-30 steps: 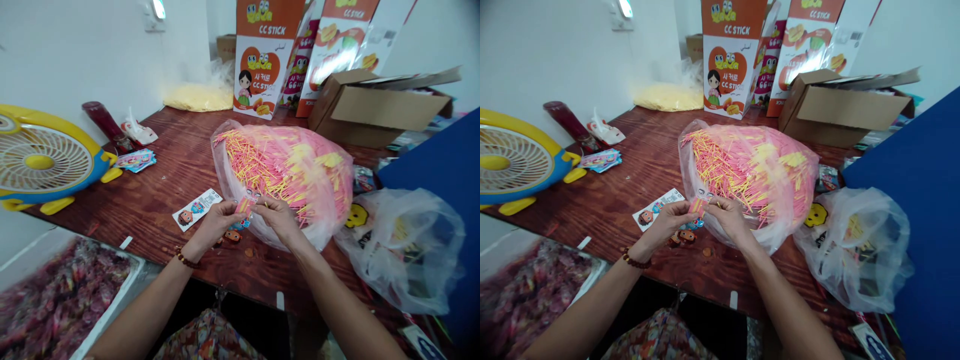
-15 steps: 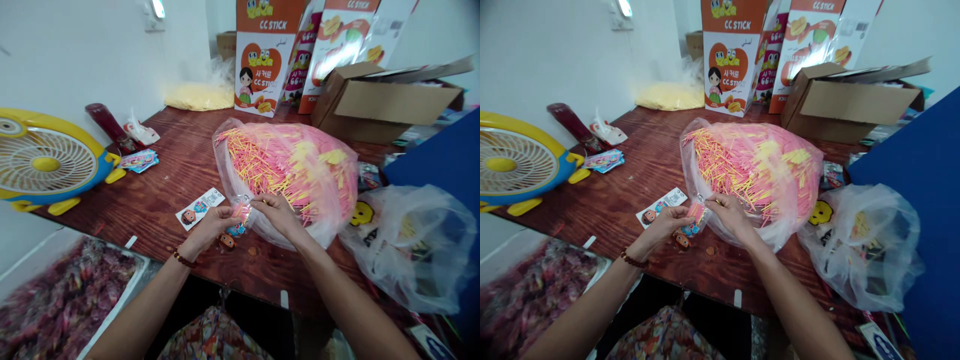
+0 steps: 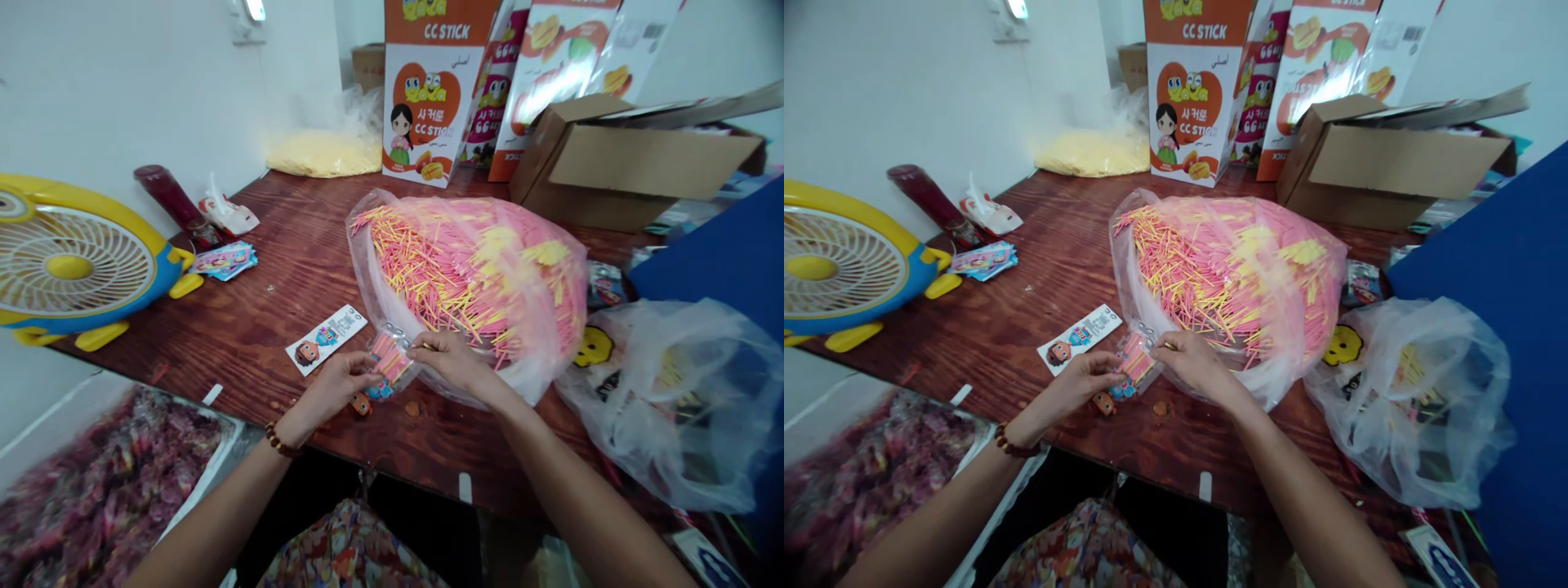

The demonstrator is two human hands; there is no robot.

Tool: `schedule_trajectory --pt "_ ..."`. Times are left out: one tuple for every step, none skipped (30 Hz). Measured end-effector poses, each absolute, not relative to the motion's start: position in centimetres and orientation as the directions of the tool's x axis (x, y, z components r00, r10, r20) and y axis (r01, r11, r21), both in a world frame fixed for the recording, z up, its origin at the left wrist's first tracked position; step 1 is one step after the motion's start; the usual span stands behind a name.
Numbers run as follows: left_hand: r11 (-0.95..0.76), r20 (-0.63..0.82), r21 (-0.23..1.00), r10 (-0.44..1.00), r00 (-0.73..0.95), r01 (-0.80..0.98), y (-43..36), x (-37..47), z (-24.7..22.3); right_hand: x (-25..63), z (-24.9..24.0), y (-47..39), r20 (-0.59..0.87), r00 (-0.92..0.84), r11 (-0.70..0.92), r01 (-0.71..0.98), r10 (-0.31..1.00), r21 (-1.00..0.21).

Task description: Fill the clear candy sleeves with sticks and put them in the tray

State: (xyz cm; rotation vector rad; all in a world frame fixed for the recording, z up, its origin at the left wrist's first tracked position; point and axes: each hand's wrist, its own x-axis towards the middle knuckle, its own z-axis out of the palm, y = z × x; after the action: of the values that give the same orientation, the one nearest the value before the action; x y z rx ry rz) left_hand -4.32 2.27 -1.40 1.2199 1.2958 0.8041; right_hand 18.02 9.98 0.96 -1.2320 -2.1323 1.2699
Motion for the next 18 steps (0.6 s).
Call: schedule_trajectory --pt "0.175 -0.211 0.949 0.971 0.114 0.262 2.3 -4.6 -1.7 17.8 1.0 10.3 -0.106 -0.526 0.227 0.53 0.844 -0.817" --pt "0.107 -0.138 0.927 0.989 0.06 0.358 2.4 -4.9 -1.9 17.4 1.1 10.8 -0.099 -0.507 0.25 0.574 0.856 -0.78" --pt "0.037 -0.048 0.883 0.999 0.013 0.468 2.5 -5.2 -2.2 16.9 1.2 11.2 -0.096 -0.493 0.278 0.628 0.865 -0.727" --pt "-0.029 0.043 0.819 0.999 -0.012 0.573 2.6 -5.3 -2.5 16.4 1.4 11.6 -0.097 -0.484 0.308 0.686 0.87 -0.659" --pt "-0.082 0.122 0.744 0.992 -0.014 0.663 2.7 -5.4 -2.8 15.9 1.5 11.9 -0.105 -0.476 0.335 0.743 0.873 -0.58" --pt "-0.121 0.174 0.672 0.985 0.003 0.731 2.8 -5.4 -3.2 15.4 1.5 12.0 -0.112 -0.464 0.354 0.791 0.879 -0.5" --pt "-0.146 0.196 0.609 0.98 0.031 0.779 2.8 -5.3 -3.7 15.0 1.5 12.1 -0.113 -0.45 0.364 0.826 0.886 -0.43" --pt "-0.16 0.197 0.565 0.979 0.057 0.81 2.8 -5.2 -4.1 14.8 1.5 12.0 -0.103 -0.434 0.368 0.848 0.895 -0.382" --pt "-0.164 0.188 0.536 0.979 0.072 0.828 2.7 -5.1 -4.5 14.8 1.4 11.9 -0.087 -0.423 0.367 0.858 0.902 -0.358" --pt "-0.16 0.181 0.518 0.981 0.075 0.84 2.7 -5.0 -4.9 15.0 1.3 11.8 -0.07 -0.413 0.364 0.861 0.908 -0.356" --pt "-0.152 0.179 0.508 0.981 0.069 0.848 2.6 -5.0 -5.3 15.6 1.3 11.8 -0.056 -0.402 0.357 0.861 0.914 -0.362" --pt "-0.147 0.18 0.507 0.982 0.062 0.849 2.5 -5.0 -5.7 16.5 1.2 11.9 -0.045 -0.386 0.344 0.865 0.922 -0.364" --pt "-0.144 0.184 0.509 0.981 0.056 0.849 2.5 -5.1 -6.0 17.6 1.2 12.2 -0.045 -0.357 0.32 0.88 0.933 -0.351" --pt "-0.151 0.187 0.513 0.98 0.061 0.845 2.5 -5.3 -6.2 19.1 1.3 12.6 -0.056 -0.316 0.284 0.905 0.947 -0.316" --pt "-0.163 0.19 0.519 0.979 0.073 0.839 2.5 -5.4 -6.4 20.8 1.3 13.2 -0.068 -0.267 0.242 0.936 0.961 -0.257" --pt "-0.178 0.194 0.529 0.977 0.086 0.83 2.5 -5.6 -6.5 22.5 1.4 13.8 -0.091 -0.209 0.19 0.965 0.974 -0.182" --pt "-0.193 0.199 0.54 0.975 0.099 0.819 2.6 -5.8 -6.4 24.3 1.5 14.6 -0.104 -0.183 0.173 0.98 0.978 -0.097" --pt "-0.202 0.207 0.547 0.973 0.102 0.812 2.7 -6.0 -6.3 26.0 1.5 15.2 -0.119 -0.196 0.195 0.981 0.973 -0.02"
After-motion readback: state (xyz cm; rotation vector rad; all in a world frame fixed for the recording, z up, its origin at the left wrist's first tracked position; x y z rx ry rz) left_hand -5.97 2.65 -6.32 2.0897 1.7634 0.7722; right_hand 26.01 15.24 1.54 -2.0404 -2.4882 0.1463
